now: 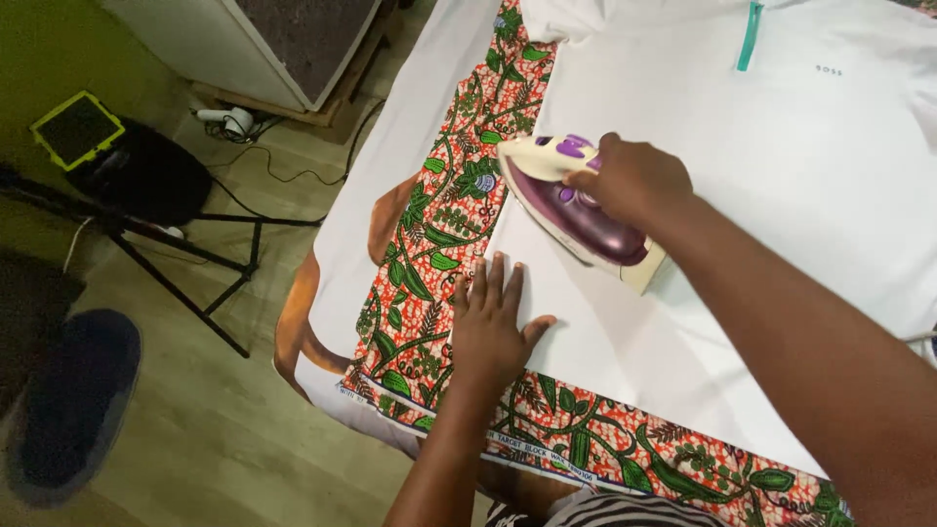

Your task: Ironing a white polo shirt on a surface covered with patterned cloth.

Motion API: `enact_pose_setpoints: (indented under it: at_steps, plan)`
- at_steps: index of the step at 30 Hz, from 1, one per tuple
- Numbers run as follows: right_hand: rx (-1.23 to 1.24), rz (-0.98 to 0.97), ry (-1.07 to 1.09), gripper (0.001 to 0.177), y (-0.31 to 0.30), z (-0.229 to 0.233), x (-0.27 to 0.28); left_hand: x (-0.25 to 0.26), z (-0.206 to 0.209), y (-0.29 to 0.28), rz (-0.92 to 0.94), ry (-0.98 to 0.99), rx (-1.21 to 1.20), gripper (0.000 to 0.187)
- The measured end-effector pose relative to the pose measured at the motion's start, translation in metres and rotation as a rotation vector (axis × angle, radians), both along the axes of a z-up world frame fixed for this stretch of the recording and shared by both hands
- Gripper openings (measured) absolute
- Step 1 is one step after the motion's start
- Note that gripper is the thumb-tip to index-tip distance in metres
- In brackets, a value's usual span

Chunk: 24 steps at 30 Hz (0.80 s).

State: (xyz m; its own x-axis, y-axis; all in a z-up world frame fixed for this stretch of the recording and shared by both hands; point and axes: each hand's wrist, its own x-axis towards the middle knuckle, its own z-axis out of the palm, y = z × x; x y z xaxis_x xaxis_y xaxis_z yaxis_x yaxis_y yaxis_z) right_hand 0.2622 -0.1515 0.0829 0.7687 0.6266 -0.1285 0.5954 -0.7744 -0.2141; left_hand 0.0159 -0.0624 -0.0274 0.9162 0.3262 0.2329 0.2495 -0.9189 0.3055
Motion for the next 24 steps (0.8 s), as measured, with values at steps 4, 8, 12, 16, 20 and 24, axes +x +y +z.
enact_pose_setpoints:
  at_steps: [4,8,12,16,20,24]
  plan:
    - [0.221,-0.152,0.537,0.054,-0.008,0.009,0.03,0.001,-0.004,0.0,0.013,-0.014,0.046,0.086]
    - [0.404,-0.126,1.062,0.042,-0.036,0.009,0.041,0.005,0.0,0.0,-0.003,-0.018,0.064,0.086]
    - [0.4,-0.196,0.983,0.04,-0.043,0.036,0.01,0.025,0.051,-0.007,0.05,0.257,-0.03,0.087]
    - [0.513,-0.096,0.877,0.039,-0.042,-0.012,0.022,0.061,0.04,-0.004,0.159,0.572,-0.099,0.068]
    - [0.626,-0.141,0.843,0.038,-0.031,-0.008,0.016,0.087,-0.014,0.011,-0.002,0.026,0.103,0.063]
    - [0.628,-0.147,0.732,0.037,-0.02,-0.005,0.031,0.089,-0.016,0.016,-0.065,-0.111,0.057,0.078]
